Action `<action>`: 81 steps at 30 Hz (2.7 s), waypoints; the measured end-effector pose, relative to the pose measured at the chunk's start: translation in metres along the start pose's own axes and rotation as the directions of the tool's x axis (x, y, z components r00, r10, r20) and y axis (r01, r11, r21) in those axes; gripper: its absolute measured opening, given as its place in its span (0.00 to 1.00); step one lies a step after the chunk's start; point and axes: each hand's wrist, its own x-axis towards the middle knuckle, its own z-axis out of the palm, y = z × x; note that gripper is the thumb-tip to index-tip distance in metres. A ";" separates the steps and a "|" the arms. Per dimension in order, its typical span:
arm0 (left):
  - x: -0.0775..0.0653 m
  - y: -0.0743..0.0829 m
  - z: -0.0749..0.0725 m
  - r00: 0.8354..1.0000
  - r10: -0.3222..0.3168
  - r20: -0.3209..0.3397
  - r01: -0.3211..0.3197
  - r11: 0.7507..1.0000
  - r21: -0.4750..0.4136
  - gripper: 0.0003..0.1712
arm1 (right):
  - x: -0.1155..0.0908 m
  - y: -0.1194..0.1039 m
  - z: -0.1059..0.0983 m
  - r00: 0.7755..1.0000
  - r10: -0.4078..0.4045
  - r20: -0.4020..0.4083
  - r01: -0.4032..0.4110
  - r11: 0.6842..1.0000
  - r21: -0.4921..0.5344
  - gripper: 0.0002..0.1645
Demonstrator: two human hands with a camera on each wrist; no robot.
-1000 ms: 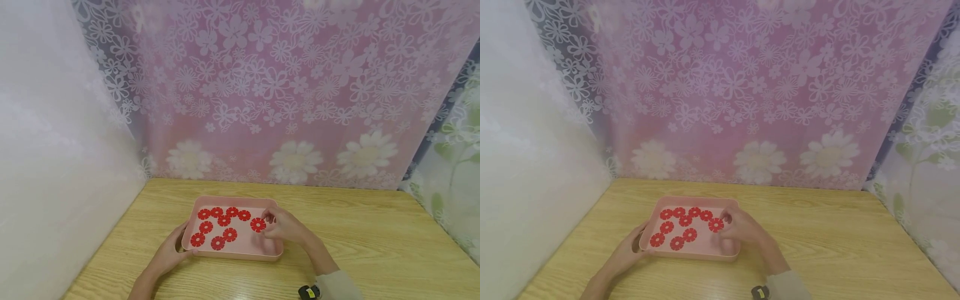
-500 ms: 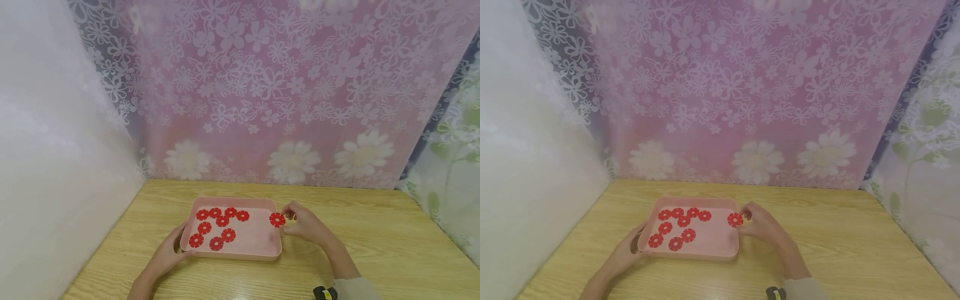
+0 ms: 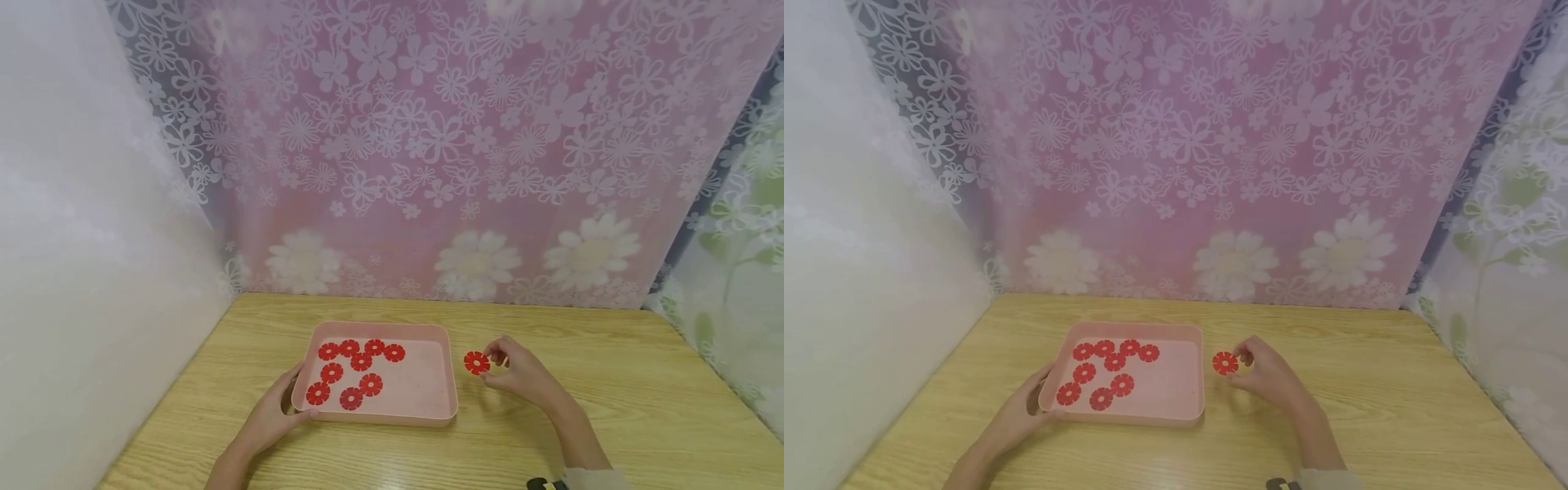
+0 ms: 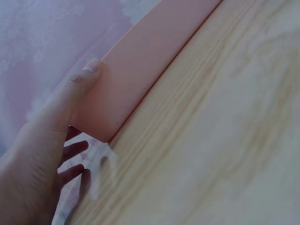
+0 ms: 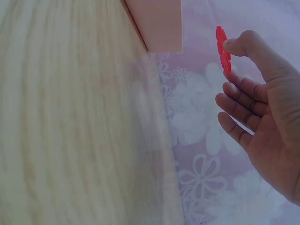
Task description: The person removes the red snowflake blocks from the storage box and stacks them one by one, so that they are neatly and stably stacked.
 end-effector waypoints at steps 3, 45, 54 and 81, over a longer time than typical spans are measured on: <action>0.000 0.001 -0.001 1.000 -0.006 0.000 0.006 1.000 0.000 0.55 | -0.003 0.005 0.000 1.000 0.012 -0.013 -0.012 1.000 0.002 0.18; 0.000 0.003 0.001 1.000 0.004 0.002 -0.003 0.998 -0.063 0.55 | -0.018 0.057 0.040 0.980 0.105 -0.167 -0.089 0.991 0.098 0.20; 0.002 0.003 0.001 1.000 -0.003 0.009 0.003 0.997 -0.072 0.55 | -0.018 0.057 0.039 0.974 0.157 -0.162 -0.143 0.985 0.096 0.20; 0.000 0.004 0.002 1.000 -0.021 0.008 0.022 0.997 -0.077 0.55 | -0.018 0.057 0.036 0.971 0.215 -0.107 -0.203 0.973 0.106 0.19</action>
